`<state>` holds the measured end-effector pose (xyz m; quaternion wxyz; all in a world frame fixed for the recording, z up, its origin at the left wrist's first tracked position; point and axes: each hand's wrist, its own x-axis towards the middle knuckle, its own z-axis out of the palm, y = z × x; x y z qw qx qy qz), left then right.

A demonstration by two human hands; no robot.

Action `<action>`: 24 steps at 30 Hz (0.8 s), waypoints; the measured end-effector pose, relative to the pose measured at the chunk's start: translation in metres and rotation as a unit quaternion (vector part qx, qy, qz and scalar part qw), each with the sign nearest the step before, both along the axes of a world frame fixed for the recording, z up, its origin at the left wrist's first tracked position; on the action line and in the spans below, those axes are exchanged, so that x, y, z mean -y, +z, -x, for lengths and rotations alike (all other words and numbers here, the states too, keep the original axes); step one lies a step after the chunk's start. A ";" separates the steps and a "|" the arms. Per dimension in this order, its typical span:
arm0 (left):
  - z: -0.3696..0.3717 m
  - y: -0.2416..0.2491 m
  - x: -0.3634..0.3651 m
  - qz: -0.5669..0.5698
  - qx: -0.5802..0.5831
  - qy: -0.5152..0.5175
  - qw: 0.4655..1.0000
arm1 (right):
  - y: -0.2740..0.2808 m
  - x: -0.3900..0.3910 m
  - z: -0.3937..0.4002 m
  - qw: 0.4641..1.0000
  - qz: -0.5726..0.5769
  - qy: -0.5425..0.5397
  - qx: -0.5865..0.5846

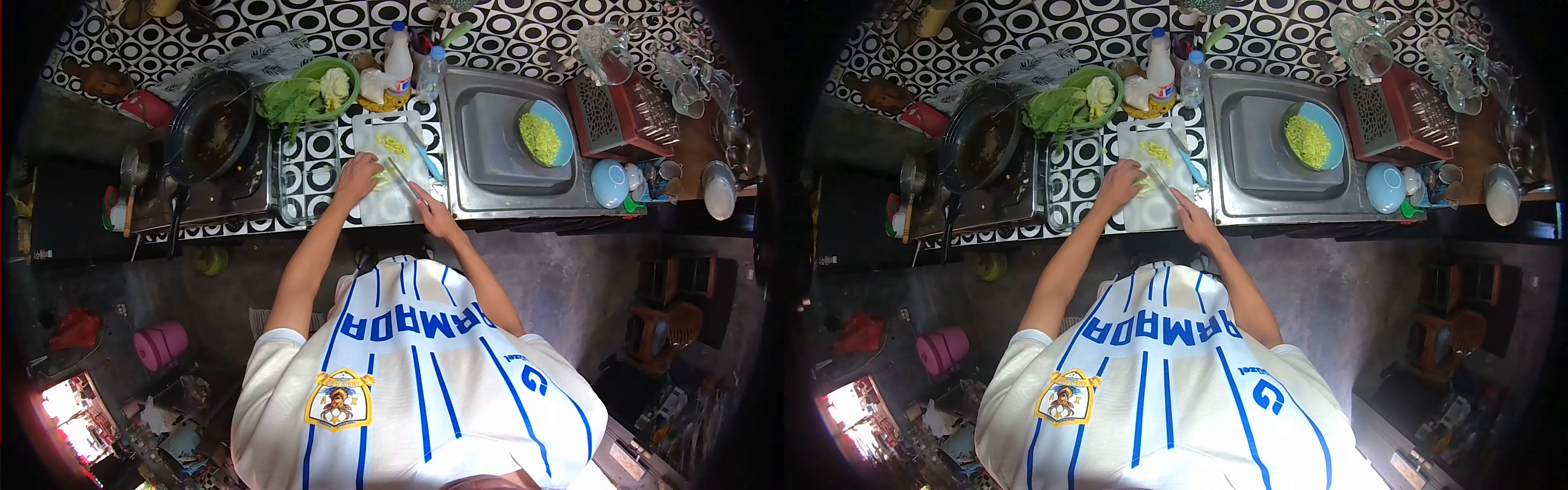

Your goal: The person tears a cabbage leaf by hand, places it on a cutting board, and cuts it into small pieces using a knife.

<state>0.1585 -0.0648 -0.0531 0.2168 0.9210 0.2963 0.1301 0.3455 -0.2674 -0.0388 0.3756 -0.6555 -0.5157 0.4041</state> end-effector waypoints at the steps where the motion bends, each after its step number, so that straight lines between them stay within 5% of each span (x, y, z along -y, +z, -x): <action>1: -0.001 0.000 -0.001 -0.003 -0.010 -0.007 1.000 | 0.001 0.001 0.000 1.000 0.013 0.006 -0.009; 24: -0.020 -0.010 0.007 -0.051 0.096 -0.042 0.993 | 0.000 0.011 -0.005 1.000 -0.002 -0.019 -0.006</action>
